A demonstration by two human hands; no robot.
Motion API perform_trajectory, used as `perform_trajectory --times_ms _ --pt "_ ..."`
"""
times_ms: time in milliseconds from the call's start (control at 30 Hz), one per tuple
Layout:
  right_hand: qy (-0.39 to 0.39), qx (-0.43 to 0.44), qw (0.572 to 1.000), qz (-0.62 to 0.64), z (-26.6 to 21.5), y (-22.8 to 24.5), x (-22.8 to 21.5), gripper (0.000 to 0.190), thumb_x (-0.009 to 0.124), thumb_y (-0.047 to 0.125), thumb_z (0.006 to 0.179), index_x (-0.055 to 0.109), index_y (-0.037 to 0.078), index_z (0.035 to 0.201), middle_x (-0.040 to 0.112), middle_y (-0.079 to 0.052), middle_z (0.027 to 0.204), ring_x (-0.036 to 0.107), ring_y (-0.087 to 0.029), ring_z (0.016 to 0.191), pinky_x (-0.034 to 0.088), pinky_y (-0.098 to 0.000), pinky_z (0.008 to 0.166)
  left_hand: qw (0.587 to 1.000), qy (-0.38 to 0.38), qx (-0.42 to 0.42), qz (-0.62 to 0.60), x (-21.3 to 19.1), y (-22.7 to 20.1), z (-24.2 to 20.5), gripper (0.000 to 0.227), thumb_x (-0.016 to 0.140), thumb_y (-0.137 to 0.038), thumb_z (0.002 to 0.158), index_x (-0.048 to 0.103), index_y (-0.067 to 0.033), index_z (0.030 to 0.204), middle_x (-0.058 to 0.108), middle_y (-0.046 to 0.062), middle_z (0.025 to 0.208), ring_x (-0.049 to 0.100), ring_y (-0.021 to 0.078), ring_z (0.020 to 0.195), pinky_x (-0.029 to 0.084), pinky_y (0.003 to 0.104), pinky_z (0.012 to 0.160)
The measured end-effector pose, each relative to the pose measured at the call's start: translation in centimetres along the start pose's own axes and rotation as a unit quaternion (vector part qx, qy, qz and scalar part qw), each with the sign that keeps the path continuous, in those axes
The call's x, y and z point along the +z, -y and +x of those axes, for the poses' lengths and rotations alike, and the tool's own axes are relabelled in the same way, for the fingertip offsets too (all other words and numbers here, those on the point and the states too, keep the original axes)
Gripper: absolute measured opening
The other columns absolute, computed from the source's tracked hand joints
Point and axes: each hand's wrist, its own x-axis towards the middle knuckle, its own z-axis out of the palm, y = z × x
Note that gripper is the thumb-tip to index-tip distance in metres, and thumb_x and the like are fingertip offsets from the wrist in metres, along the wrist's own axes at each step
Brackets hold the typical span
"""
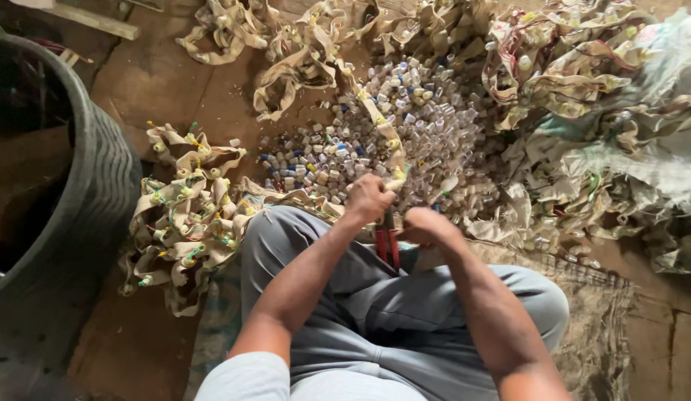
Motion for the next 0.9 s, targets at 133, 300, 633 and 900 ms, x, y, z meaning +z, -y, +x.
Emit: perform_trajectory --times_ms 133,300,633,900 --pt "-0.092 -0.119 0.982 -0.114 1.7 0.2 5.5 0.031 0.078 0.030 0.071 0.075 0.003 0.084 0.070 -0.021 0.077 0.071 -0.037 0.076 0.057 -0.0467 0.066 0.990 -0.037 0.005 -0.139 -3.5 0.4 -1.9 0.023 0.072 -0.019 0.073 0.072 -0.0044 0.091 0.074 0.016 0.088 0.073 0.0287 0.079 0.058 0.041 0.075" --pt "-0.133 -0.001 0.990 0.038 3.7 -2.2 7.6 0.035 0.079 0.027 0.064 0.072 -0.003 0.082 0.070 -0.023 0.076 0.075 -0.037 0.077 0.059 -0.0463 0.066 0.958 -0.197 0.168 -0.120 -5.9 -1.3 -3.6 0.014 0.068 -0.001 0.073 0.054 -0.0007 0.075 0.072 0.019 0.109 0.069 0.0355 0.094 0.056 0.043 0.082" --pt "-0.080 -0.018 0.809 0.582 1.1 -3.9 6.8 0.020 0.069 0.019 0.096 0.063 0.004 0.084 0.054 -0.002 0.069 0.047 -0.009 0.048 0.035 -0.0289 0.040 0.935 -0.233 0.204 -0.172 -7.9 -1.0 -5.1 0.021 0.064 0.005 0.072 0.045 -0.0014 0.069 0.071 0.020 0.116 0.071 0.0355 0.096 0.057 0.042 0.081" --pt "-0.189 -0.011 0.794 0.577 -6.9 -1.3 6.9 0.012 0.063 0.015 0.088 0.057 0.007 0.095 0.071 -0.005 0.071 0.049 -0.013 0.045 0.037 -0.0294 0.039 0.935 -0.240 0.214 -0.151 -7.2 -1.2 -4.9 0.021 0.067 0.003 0.071 0.047 -0.0013 0.068 0.071 0.021 0.114 0.070 0.0377 0.097 0.056 0.044 0.083"
